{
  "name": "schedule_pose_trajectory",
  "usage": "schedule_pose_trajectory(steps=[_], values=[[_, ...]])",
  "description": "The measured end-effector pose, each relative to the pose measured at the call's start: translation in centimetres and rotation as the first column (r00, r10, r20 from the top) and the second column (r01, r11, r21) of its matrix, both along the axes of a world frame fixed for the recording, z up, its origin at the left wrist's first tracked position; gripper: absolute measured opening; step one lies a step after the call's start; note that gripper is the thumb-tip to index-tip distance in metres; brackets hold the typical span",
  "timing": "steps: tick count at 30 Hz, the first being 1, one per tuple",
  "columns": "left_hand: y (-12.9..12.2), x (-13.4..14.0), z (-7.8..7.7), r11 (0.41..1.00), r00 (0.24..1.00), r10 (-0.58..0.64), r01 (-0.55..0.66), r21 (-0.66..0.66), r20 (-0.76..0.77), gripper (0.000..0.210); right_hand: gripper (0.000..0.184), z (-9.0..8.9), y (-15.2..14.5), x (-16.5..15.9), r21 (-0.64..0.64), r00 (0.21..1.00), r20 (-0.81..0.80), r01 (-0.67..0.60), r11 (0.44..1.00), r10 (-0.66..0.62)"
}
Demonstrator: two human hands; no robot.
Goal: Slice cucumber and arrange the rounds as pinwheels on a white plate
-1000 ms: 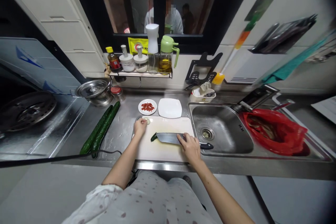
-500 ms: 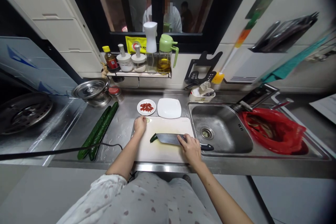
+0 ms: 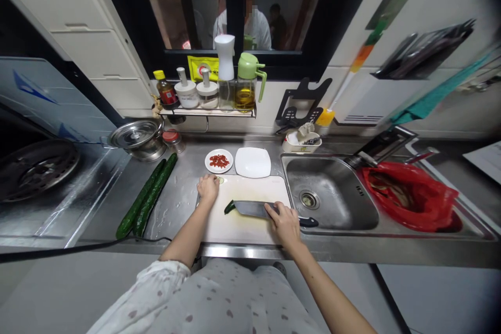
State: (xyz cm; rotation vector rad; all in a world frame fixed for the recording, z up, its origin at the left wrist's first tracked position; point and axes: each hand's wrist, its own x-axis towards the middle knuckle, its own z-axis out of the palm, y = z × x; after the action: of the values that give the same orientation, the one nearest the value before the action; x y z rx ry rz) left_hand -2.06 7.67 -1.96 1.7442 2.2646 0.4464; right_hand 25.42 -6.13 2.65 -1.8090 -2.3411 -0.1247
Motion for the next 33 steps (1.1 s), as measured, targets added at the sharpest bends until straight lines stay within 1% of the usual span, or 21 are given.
schedule_pose_trajectory(steps=[4, 6, 8, 11, 13, 15, 18, 20, 22, 27, 30, 33], values=[[-0.1, 0.3, 0.2, 1.000, 1.000, 0.022, -0.022, 0.020, 0.009, 0.022, 0.039, 0.0, 0.0, 0.0, -0.006, 1.000, -0.016, 0.003, 1.000, -0.003], [-0.2, 0.4, 0.4, 0.999, 0.998, 0.046, -0.047, 0.025, 0.044, 0.023, 0.038, 0.0, 0.0, -0.1, -0.026, 0.999, -0.031, 0.016, 1.000, -0.017], [-0.5, 0.4, 0.7, 0.994, 0.989, 0.096, -0.101, 0.034, 0.113, 0.024, 0.038, 0.0, 0.0, -0.2, -0.061, 0.997, -0.066, 0.033, 0.998, -0.037], [-1.7, 0.4, 0.9, 0.975, 0.955, 0.177, -0.203, 0.091, 0.240, 0.028, 0.035, 0.0, 0.2, -0.4, -0.124, 0.981, -0.176, 0.062, 0.990, -0.083], [-3.3, 0.6, 0.7, 0.965, 0.938, 0.157, -0.212, 0.154, 0.309, 0.029, 0.034, -0.1, 0.4, -0.6, -0.167, 0.960, -0.255, 0.074, 0.983, -0.116], [-5.4, 1.0, 0.1, 0.970, 0.933, 0.027, -0.112, 0.218, 0.358, 0.028, 0.033, -0.1, 0.8, -0.9, -0.208, 0.942, -0.310, 0.068, 0.976, -0.132], [-8.5, 1.5, -0.8, 0.949, 0.916, -0.161, 0.041, 0.311, 0.368, 0.025, 0.032, 0.1, 1.5, -1.4, -0.279, 0.929, -0.345, 0.035, 0.960, -0.134], [-10.1, 1.8, -1.2, 0.934, 0.908, -0.240, 0.119, 0.338, 0.344, 0.025, 0.032, 0.4, 1.9, -2.0, -0.342, 0.932, -0.329, 0.031, 0.939, -0.151], [-11.0, 1.9, -1.5, 0.922, 0.903, -0.292, 0.179, 0.344, 0.315, 0.024, 0.031, 1.0, 2.1, -2.7, -0.404, 0.941, -0.289, 0.046, 0.914, -0.175], [-11.7, 2.3, -1.9, 0.892, 0.880, -0.379, 0.265, 0.366, 0.285, 0.026, 0.027, 2.3, 2.4, -4.6, -0.504, 0.972, -0.196, 0.015, 0.864, -0.131], [-11.5, 2.5, -2.2, 0.874, 0.866, -0.412, 0.288, 0.391, 0.284, 0.028, 0.024, 2.9, 2.3, -5.7, -0.556, 0.985, -0.147, -0.003, 0.831, -0.095], [-11.3, 2.5, -2.5, 0.867, 0.863, -0.423, 0.296, 0.400, 0.277, 0.029, 0.024, 3.2, 2.2, -6.6, -0.578, 0.993, -0.103, -0.015, 0.816, -0.055]])
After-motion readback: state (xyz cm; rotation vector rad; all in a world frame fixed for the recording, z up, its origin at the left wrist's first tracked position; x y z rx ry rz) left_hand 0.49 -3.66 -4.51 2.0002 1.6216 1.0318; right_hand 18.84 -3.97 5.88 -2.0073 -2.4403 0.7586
